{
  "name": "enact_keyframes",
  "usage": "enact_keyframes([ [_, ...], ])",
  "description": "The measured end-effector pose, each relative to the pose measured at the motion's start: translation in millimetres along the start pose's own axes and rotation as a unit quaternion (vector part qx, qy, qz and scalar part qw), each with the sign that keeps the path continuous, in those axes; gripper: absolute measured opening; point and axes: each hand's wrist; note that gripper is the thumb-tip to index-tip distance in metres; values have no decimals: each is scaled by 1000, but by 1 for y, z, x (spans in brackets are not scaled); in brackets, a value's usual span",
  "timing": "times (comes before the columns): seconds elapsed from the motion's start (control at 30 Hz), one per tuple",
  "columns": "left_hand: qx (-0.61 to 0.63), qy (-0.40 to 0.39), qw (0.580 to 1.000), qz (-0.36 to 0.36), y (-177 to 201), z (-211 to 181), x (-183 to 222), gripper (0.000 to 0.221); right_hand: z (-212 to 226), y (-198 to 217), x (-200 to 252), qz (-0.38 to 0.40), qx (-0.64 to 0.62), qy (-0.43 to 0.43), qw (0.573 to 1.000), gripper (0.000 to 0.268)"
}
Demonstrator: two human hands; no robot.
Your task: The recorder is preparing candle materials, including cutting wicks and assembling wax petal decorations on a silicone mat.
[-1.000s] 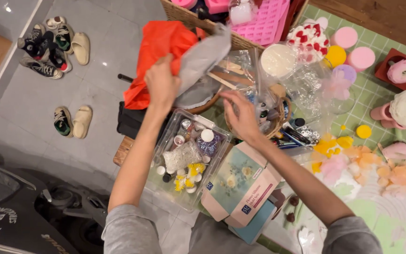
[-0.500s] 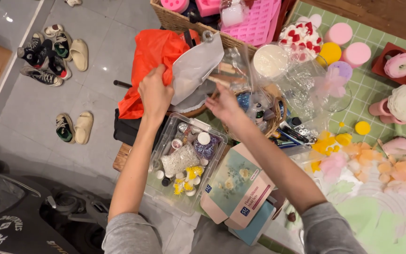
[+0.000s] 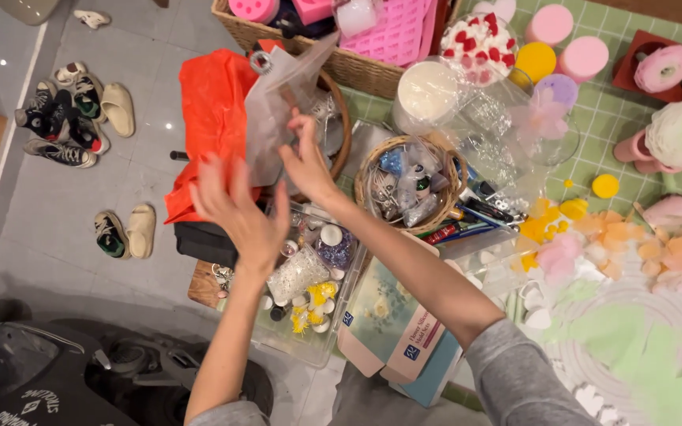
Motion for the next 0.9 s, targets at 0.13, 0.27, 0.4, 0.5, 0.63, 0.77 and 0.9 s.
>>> enact_keyframes([
  [0.13,117,-150,978,80,-50,9,72,30,4,21,-22,21,-92,-30,995,69],
  [0.27,138,41,936,320,-116,2,48,29,15,60,-48,154,-53,-21,986,95],
  [0.4,50,156,882,442,-199,-1,16,39,22,92,-71,258,67,-72,961,99],
  [0.5,-15,143,926,350,-255,0,41,70,53,111,-75,292,227,-62,927,93],
  [0.63,-15,143,927,346,-284,21,61,22,84,119,-68,306,306,-21,901,86],
  [0.77,19,97,950,295,-241,16,33,14,130,102,-58,291,326,-91,895,80],
  [0.9,46,105,969,218,-184,4,17,21,82,110,-70,289,328,-32,899,68],
])
Point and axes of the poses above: each hand's wrist, its own x-axis away from the middle knuckle, its own y-axis out of the back of the hand, z = x × y, and after that the axes turned 7 degrees about -x, right-handed
